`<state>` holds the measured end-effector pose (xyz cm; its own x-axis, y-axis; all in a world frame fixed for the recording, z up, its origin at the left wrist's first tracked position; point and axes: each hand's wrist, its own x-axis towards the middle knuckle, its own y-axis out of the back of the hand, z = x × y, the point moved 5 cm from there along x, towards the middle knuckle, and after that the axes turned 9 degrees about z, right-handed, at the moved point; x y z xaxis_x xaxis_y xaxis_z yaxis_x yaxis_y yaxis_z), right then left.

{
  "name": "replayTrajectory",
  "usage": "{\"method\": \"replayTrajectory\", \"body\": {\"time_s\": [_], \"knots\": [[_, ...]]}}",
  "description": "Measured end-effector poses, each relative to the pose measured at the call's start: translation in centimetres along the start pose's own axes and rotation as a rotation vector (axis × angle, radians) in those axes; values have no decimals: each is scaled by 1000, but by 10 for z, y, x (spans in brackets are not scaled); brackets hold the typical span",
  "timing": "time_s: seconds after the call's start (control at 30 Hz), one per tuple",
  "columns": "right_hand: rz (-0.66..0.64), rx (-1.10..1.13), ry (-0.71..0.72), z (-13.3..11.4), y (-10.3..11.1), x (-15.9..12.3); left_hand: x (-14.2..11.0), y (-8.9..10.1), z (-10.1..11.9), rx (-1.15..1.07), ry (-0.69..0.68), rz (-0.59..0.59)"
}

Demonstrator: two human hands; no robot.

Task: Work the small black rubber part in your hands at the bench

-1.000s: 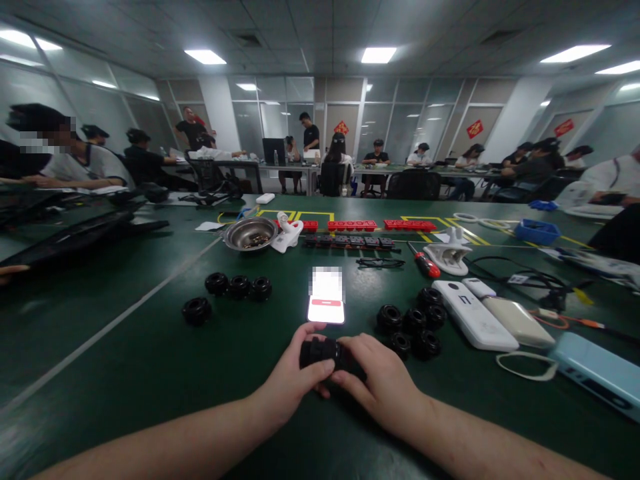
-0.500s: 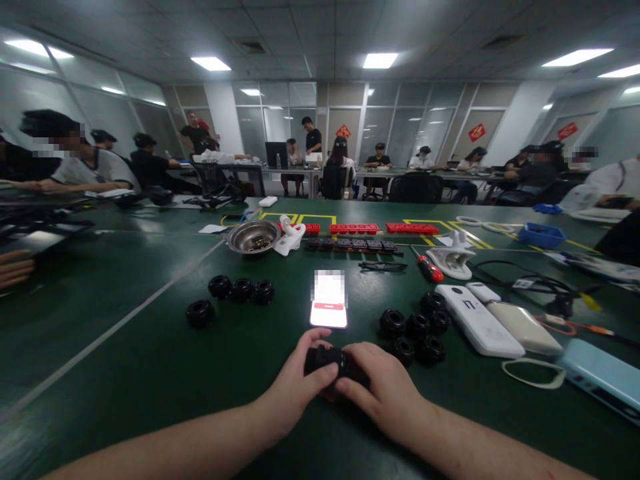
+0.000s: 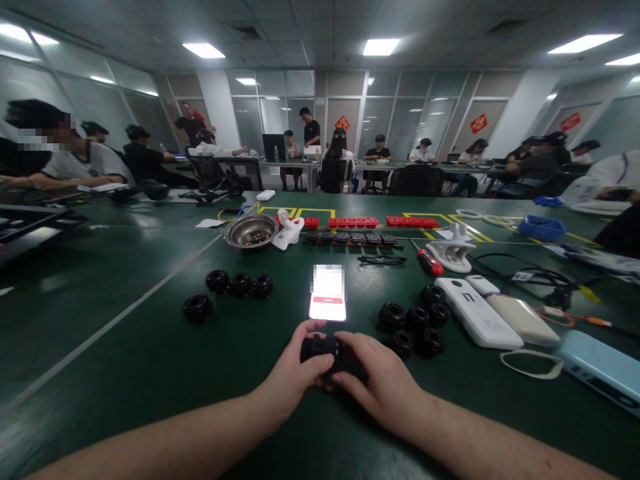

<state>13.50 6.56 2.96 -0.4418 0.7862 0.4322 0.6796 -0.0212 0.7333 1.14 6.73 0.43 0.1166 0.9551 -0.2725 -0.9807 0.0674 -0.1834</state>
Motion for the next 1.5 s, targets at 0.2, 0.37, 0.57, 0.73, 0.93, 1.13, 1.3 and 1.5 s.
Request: {"method": "replayTrajectory", "body": {"time_s": [0.2, 0.37, 0.57, 0.73, 0.93, 1.13, 1.3, 1.5], "knots": [[-3, -5, 37, -6, 3, -1, 2, -1, -5, 86, 40, 2], [-24, -22, -59, 0, 3, -1, -3, -2, 1, 55, -4, -13], [30, -52, 205, -11, 2, -1, 3, -2, -3, 133, 55, 18], [58, -41, 57, -6, 6, 0, 2, -2, -1, 134, 41, 27], [-29, -20, -71, 2, 1, -1, -1, -2, -1, 115, -63, -33], [87, -29, 217, -13, 4, -1, 4, 0, -6, 154, 43, 27], [90, 4, 50, -6, 8, 0, 0, -1, 1, 83, -12, 20], [78, -6, 125, -12, 7, 1, 1, -1, -3, 116, -26, 2]]}}
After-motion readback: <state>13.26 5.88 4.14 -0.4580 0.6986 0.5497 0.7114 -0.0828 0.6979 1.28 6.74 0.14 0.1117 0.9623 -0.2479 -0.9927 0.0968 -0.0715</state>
